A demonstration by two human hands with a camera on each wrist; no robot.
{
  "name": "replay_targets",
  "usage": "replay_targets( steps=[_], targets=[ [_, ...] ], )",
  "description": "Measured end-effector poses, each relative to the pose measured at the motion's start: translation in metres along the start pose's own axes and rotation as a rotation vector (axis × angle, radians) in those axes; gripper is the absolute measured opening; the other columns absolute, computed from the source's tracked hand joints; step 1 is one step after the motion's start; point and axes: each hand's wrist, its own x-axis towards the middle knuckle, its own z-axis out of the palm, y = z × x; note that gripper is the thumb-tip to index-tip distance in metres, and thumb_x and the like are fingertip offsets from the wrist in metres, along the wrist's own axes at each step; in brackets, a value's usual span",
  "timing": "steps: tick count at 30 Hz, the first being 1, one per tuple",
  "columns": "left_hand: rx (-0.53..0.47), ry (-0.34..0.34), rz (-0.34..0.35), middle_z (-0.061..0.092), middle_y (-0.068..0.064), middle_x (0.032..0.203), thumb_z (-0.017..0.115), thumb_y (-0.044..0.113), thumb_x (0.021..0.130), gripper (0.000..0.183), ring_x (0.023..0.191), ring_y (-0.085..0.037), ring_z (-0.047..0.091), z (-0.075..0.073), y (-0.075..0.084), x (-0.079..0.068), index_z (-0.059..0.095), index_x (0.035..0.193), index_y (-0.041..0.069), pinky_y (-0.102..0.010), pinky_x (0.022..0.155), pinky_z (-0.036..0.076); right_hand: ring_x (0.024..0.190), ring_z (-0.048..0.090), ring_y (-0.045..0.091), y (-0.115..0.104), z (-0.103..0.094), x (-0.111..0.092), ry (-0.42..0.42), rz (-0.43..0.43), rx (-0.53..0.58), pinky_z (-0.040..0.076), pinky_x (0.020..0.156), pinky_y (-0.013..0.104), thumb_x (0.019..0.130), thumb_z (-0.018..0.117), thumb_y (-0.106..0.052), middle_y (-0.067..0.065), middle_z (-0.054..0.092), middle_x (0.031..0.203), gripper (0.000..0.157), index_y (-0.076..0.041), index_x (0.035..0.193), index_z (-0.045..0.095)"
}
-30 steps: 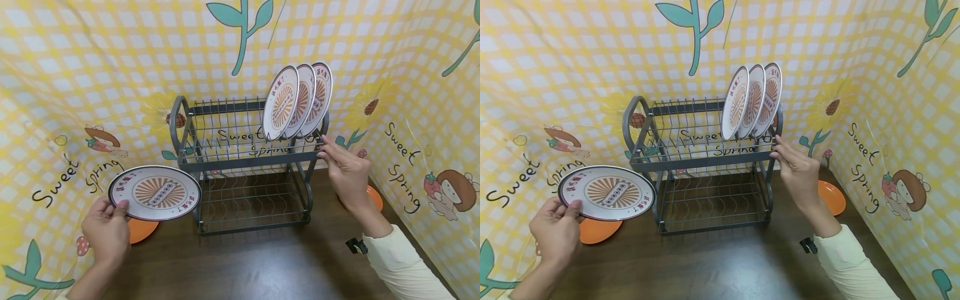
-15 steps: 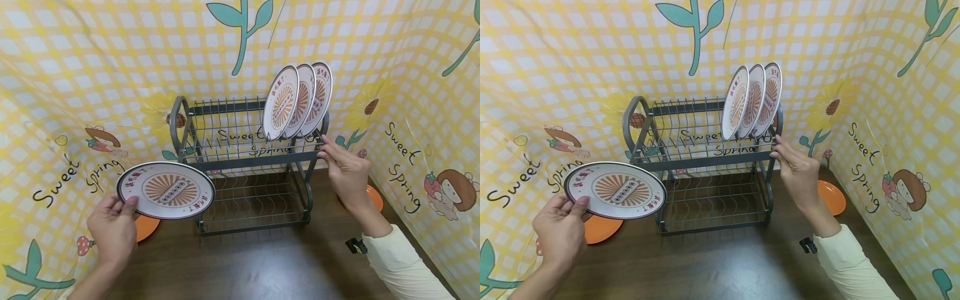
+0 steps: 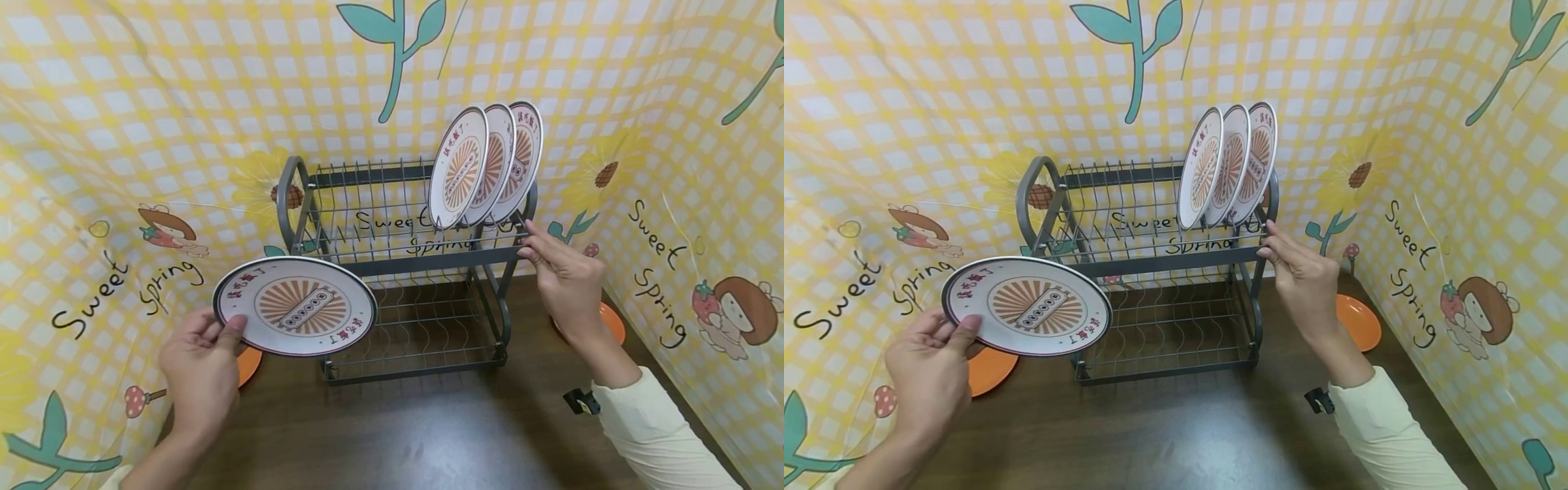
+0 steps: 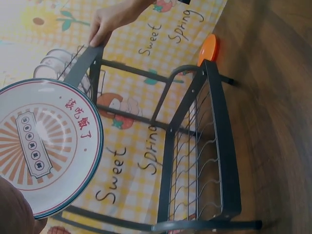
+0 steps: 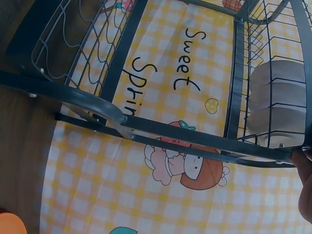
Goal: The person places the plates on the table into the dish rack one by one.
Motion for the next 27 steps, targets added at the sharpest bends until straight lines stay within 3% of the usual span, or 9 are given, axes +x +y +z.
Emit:
replay_targets(
  steps=[3,6,10,13,21,27],
  targets=[
    [0.016,-0.043,-0.026,0.08,0.002,0.087,0.065,-0.016,0.091,0.011,0.084,-0.005,0.076,0.007,-0.001,-0.002,0.07,0.096,-0.007,-0.022,0.076,0.062,0.102,0.076,0.03,-0.001,-0.002,0.001,0.001,0.006,-0.013,0.051,0.093,0.005,0.079,0.083,-0.001,0.016,0.076,0.112,0.022,0.001,0.102,0.081],
    [0.094,-0.08,-0.039,0.079,0.005,0.084,0.068,-0.009,0.092,0.007,0.062,0.001,0.066,0.014,-0.002,-0.005,0.069,0.098,-0.007,-0.009,0.057,0.056,0.102,0.076,0.03,-0.002,-0.004,0.002,-0.006,0.015,-0.02,0.051,0.093,0.005,0.079,0.083,-0.003,0.012,0.076,0.114,0.024,0.0,0.103,0.081],
    [0.206,-0.107,-0.037,0.076,0.014,0.077,0.071,-0.005,0.092,0.01,0.052,0.002,0.055,0.023,-0.002,-0.011,0.071,0.102,-0.005,-0.011,0.043,0.043,0.103,0.076,0.029,-0.003,-0.005,0.002,-0.035,0.021,-0.034,0.05,0.093,0.004,0.081,0.083,-0.005,0.009,0.075,0.118,0.025,-0.002,0.106,0.081],
    [0.221,-0.132,-0.048,0.076,0.017,0.078,0.072,-0.005,0.092,0.012,0.062,0.001,0.063,0.028,-0.001,-0.015,0.072,0.104,-0.005,-0.012,0.05,0.05,0.105,0.075,0.029,-0.004,-0.006,0.001,-0.054,0.031,-0.035,0.05,0.094,0.005,0.082,0.083,-0.005,0.008,0.075,0.12,0.026,-0.004,0.108,0.08],
    [0.258,-0.176,-0.022,0.075,0.02,0.079,0.075,-0.001,0.091,0.015,0.062,-0.002,0.062,0.038,0.0,-0.02,0.073,0.106,-0.004,-0.012,0.047,0.046,0.107,0.075,0.028,-0.005,-0.006,0.001,-0.074,0.064,-0.014,0.051,0.093,0.005,0.082,0.082,-0.005,0.007,0.075,0.121,0.027,-0.004,0.11,0.08],
    [0.256,-0.199,-0.041,0.074,0.021,0.077,0.074,-0.003,0.091,0.017,0.061,-0.001,0.062,0.045,0.001,-0.021,0.074,0.108,-0.005,-0.012,0.053,0.053,0.112,0.074,0.029,-0.011,-0.007,-0.001,-0.06,0.075,-0.029,0.05,0.098,0.006,0.086,0.079,-0.005,0.01,0.074,0.123,0.025,-0.001,0.111,0.079]
  ],
)
